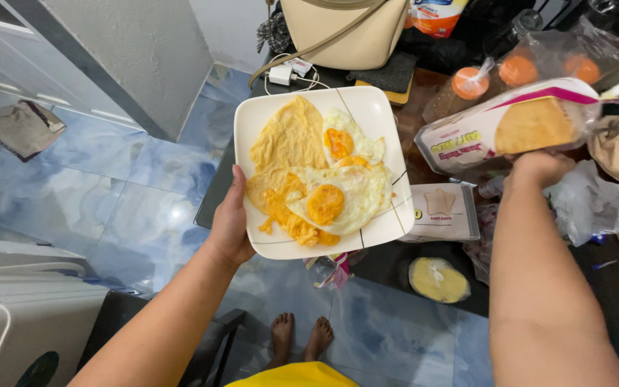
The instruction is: The person unties the plastic bag and removes slices of bread, placing them on a plate. The person then uses a spoon to transfer fried eggs and omelet pieces from a larger plate onto the bread slices to assemble a sandwich.
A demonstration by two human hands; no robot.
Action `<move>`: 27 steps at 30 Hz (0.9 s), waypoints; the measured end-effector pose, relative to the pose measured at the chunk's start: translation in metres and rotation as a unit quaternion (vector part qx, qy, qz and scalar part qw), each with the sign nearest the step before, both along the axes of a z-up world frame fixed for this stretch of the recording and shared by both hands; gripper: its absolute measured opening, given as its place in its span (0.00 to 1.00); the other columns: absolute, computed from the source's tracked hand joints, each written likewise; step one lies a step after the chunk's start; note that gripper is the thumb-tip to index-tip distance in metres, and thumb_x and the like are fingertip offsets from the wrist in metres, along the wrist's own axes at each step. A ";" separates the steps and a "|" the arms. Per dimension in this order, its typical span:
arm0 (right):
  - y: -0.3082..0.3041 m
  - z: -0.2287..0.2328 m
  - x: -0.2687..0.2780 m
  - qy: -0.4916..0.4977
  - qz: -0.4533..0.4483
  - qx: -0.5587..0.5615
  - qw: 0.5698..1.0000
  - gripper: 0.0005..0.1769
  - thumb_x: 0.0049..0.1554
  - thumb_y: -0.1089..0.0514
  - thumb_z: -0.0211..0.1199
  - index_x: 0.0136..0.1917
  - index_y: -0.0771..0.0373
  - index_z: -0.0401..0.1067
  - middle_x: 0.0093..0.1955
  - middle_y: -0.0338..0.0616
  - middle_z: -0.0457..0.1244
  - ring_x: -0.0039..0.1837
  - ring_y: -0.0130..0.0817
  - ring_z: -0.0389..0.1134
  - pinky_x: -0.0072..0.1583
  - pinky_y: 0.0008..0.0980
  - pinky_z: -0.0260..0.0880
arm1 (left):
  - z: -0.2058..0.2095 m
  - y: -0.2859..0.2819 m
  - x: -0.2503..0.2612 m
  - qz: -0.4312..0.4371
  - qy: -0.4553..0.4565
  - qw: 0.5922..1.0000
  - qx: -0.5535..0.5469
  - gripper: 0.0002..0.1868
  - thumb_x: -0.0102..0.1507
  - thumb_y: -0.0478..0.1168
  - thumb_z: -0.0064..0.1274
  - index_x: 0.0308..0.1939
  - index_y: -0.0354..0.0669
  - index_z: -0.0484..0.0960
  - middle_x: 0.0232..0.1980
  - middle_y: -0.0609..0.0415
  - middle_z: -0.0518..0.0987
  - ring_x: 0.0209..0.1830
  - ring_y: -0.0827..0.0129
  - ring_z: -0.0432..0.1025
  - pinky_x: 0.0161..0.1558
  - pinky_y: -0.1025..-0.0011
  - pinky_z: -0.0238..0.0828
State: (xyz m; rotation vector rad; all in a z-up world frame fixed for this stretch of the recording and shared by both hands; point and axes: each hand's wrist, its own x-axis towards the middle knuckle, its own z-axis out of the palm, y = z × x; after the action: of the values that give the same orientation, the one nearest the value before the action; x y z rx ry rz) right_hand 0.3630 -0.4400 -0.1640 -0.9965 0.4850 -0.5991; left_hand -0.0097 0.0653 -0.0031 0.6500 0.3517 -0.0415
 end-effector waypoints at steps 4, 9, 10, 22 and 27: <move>-0.009 0.007 -0.003 0.033 0.016 -0.003 0.999 0.16 0.63 0.53 0.51 0.54 0.68 0.71 0.47 0.53 0.73 0.38 0.38 0.71 0.37 0.36 0.67 | 0.000 0.001 0.001 -0.002 0.007 1.000 -0.004 0.40 0.67 0.66 0.34 0.73 0.41 0.64 0.69 0.43 0.74 0.65 0.53 0.73 0.62 0.55 0.73; -0.022 0.029 -0.014 0.166 -0.061 -0.065 0.982 0.11 0.60 0.57 0.61 0.50 0.68 0.73 0.44 0.50 0.75 0.34 0.33 0.74 0.31 0.30 0.68 | 0.001 0.002 -0.002 -0.001 -0.003 1.000 -0.001 0.40 0.67 0.66 0.34 0.73 0.42 0.63 0.70 0.43 0.73 0.66 0.53 0.72 0.62 0.55 0.72; -0.018 0.033 -0.018 0.168 -0.071 -0.063 0.981 0.12 0.60 0.56 0.62 0.48 0.69 0.74 0.43 0.49 0.75 0.34 0.33 0.74 0.31 0.28 0.69 | 0.001 0.002 -0.001 0.000 -0.003 1.000 0.001 0.40 0.67 0.66 0.34 0.73 0.42 0.63 0.70 0.44 0.73 0.66 0.53 0.72 0.62 0.55 0.73; -0.038 0.018 -0.037 0.090 -0.065 0.090 0.990 0.21 0.64 0.59 0.41 0.63 0.77 0.60 0.62 0.64 0.62 0.52 0.52 0.76 0.46 0.40 0.83 | 0.000 0.000 0.002 -0.002 0.008 1.000 0.002 0.41 0.67 0.67 0.34 0.74 0.42 0.62 0.71 0.43 0.72 0.66 0.53 0.72 0.62 0.54 0.73; 0.020 0.050 -0.068 0.061 0.061 -0.141 0.986 0.14 0.59 0.61 0.55 0.58 0.69 0.64 0.56 0.58 0.68 0.42 0.36 0.76 0.37 0.27 0.70 | -0.001 -0.004 0.004 0.003 0.009 1.000 0.004 0.40 0.67 0.67 0.34 0.74 0.43 0.61 0.71 0.44 0.72 0.66 0.52 0.72 0.62 0.53 0.73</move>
State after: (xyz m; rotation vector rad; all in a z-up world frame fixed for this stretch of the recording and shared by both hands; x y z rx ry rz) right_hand 0.2952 -0.4199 -0.1141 -1.3294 0.4491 -0.5066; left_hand -0.0057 0.0615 -0.0037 0.6564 0.3724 -0.0398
